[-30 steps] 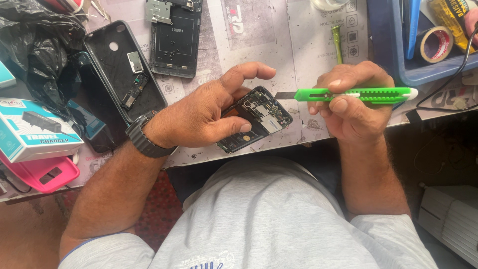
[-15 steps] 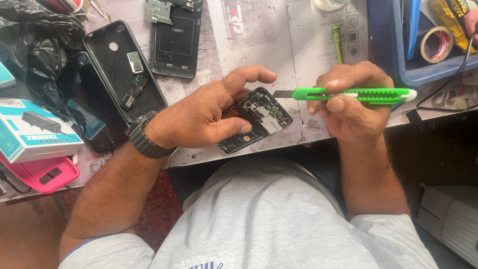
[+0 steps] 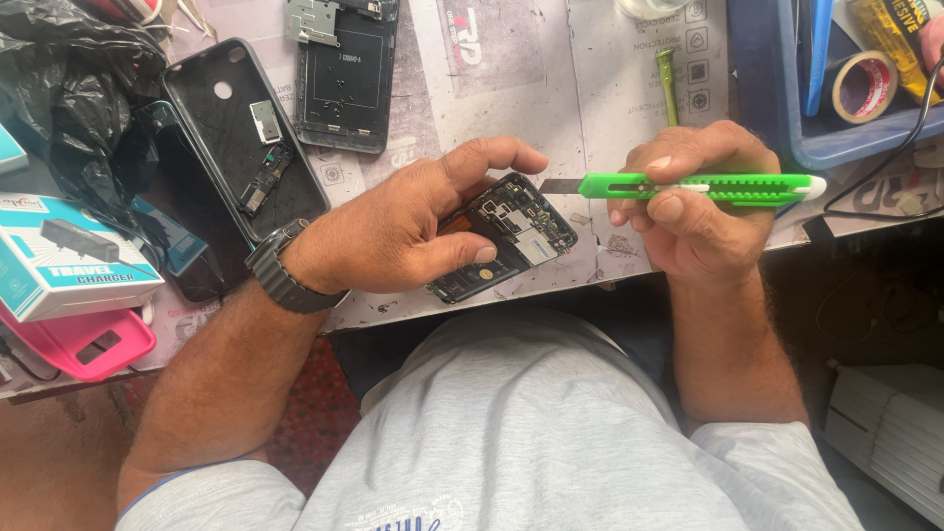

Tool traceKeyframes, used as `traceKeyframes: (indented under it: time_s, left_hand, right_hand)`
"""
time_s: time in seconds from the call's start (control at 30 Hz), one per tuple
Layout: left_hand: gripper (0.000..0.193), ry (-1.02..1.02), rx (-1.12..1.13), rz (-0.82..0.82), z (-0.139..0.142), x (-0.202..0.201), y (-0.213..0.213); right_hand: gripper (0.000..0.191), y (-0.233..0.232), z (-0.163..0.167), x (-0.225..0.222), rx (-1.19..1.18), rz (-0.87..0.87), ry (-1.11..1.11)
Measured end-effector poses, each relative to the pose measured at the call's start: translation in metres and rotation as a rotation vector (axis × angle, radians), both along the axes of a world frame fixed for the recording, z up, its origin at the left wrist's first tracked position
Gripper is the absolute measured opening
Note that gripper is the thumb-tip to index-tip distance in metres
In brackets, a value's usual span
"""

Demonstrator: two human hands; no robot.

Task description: The person uses a green screwdriver to unscrew components from a disassembled smartphone, then switches to a green utility knife to pry and separate internal parts. The phone remains open on the workbench throughout.

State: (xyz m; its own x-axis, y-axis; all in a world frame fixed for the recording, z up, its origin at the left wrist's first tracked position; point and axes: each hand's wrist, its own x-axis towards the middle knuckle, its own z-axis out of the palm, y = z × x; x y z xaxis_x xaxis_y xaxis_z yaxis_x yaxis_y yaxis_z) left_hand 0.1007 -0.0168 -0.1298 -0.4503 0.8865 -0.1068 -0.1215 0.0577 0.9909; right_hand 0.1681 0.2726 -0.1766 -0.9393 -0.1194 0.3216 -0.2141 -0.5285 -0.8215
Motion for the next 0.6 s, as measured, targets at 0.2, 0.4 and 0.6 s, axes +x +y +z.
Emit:
traceKeyframes:
  time_s: [0.2, 0.4, 0.6]
  left_hand:
    - [0.071, 0.026, 0.013, -0.01, -0.0018, 0.0002, -0.0009]
    - [0.07, 0.03, 0.03, -0.008, -0.003, 0.0005, -0.002]
    - [0.067, 0.054, 0.031, 0.005, -0.0044, 0.0004, -0.001]
  right_hand:
    - [0.017, 0.0002, 0.0004, 0.0003, 0.002, -0.001, 0.003]
    - [0.017, 0.0, 0.0008, -0.0003, -0.009, 0.004, 0.005]
    - [0.017, 0.0007, -0.0005, -0.0003, -0.004, -0.004, 0.006]
